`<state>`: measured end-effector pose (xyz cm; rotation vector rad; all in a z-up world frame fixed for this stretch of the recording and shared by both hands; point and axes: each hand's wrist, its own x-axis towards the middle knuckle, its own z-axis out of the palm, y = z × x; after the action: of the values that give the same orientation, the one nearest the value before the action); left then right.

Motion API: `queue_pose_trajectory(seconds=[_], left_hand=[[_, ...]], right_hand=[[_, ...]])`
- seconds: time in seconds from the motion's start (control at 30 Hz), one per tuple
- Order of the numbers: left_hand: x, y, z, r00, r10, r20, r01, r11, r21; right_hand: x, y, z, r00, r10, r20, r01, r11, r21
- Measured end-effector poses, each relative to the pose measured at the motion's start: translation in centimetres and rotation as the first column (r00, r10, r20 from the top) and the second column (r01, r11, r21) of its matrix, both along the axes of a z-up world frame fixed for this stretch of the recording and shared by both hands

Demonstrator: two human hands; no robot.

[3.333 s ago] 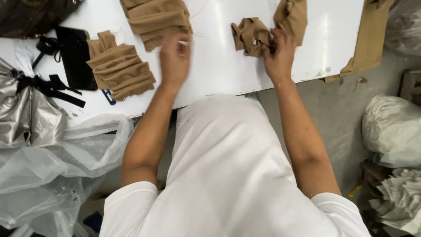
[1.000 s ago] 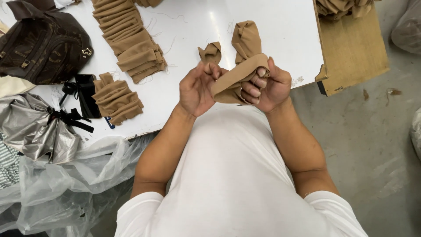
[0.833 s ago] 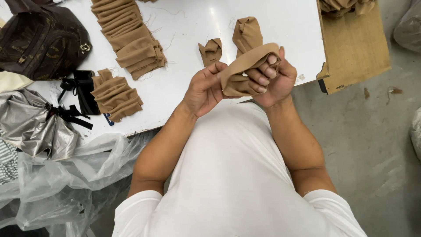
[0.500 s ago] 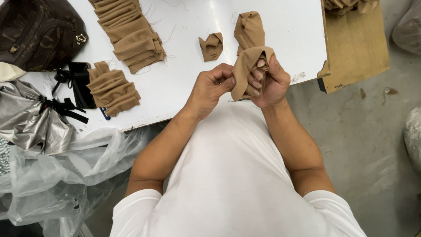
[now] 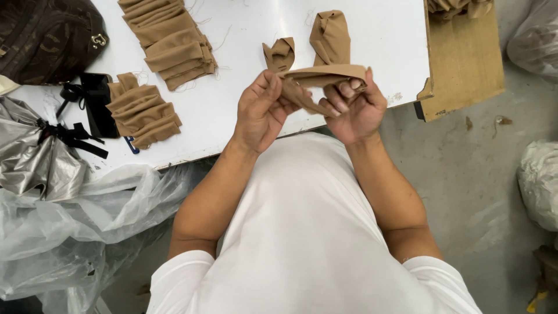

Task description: Folding small rectangular fabric strips into loops or specific shapes on a workbench in a sewing factory.

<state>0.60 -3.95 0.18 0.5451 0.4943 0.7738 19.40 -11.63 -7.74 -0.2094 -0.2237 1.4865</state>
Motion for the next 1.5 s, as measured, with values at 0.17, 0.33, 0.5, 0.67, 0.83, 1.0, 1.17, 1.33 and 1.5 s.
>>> queue_pose_trajectory(seconds=[0.17, 0.33, 0.5, 0.67, 0.83, 1.0, 1.17, 1.33, 1.5], left_hand=[[-1.3, -0.1, 0.1, 0.960, -0.140, 0.241, 0.165, 0.982, -0.088], [-2.7, 0.6, -2.3, 0.974, -0.215, 0.074, 0.222, 0.971, -0.089], [-4.4, 3.0, -2.5, 0.974, -0.151, 0.167, 0.163, 0.985, -0.061], [-7.5, 4.1, -1.4, 0.878, -0.311, -0.364, 0.398, 0.897, 0.194], [-10.8, 5.0, -2.5, 0.896, -0.308, -0.318, 0.373, 0.912, 0.167], [-13.5, 6.5, -2.5, 0.886, -0.361, -0.293, 0.427, 0.880, 0.207], [-14.8, 6.2, -4.9, 0.897, -0.373, -0.236, 0.406, 0.908, 0.106], [-16.1, 6.0, -10.3, 0.986, -0.165, 0.020, 0.162, 0.982, 0.095], [-16.8, 7.5, -8.5, 0.981, -0.098, 0.167, 0.100, 0.995, -0.006]], right_hand=[[1.1, -0.7, -3.8, 0.991, 0.096, -0.093, -0.095, 0.995, 0.017], [-0.1, -0.9, 1.0, 0.965, -0.018, -0.261, -0.033, 0.981, -0.189], [-2.5, -0.8, 3.4, 0.983, 0.059, -0.176, -0.135, 0.879, -0.457], [-2.4, -0.5, 5.6, 0.993, -0.111, -0.035, 0.101, 0.968, -0.228], [-3.8, -0.7, 3.6, 0.969, 0.164, 0.183, -0.101, 0.945, -0.311], [-5.3, 0.7, 2.0, 0.982, 0.180, 0.060, -0.130, 0.870, -0.475], [-7.3, 2.6, 2.1, 0.983, 0.175, 0.050, -0.106, 0.771, -0.628], [-9.2, 4.2, 0.0, 0.964, 0.265, 0.019, -0.211, 0.808, -0.550], [-9.0, 5.2, -1.3, 0.946, 0.319, -0.059, -0.303, 0.808, -0.506]])
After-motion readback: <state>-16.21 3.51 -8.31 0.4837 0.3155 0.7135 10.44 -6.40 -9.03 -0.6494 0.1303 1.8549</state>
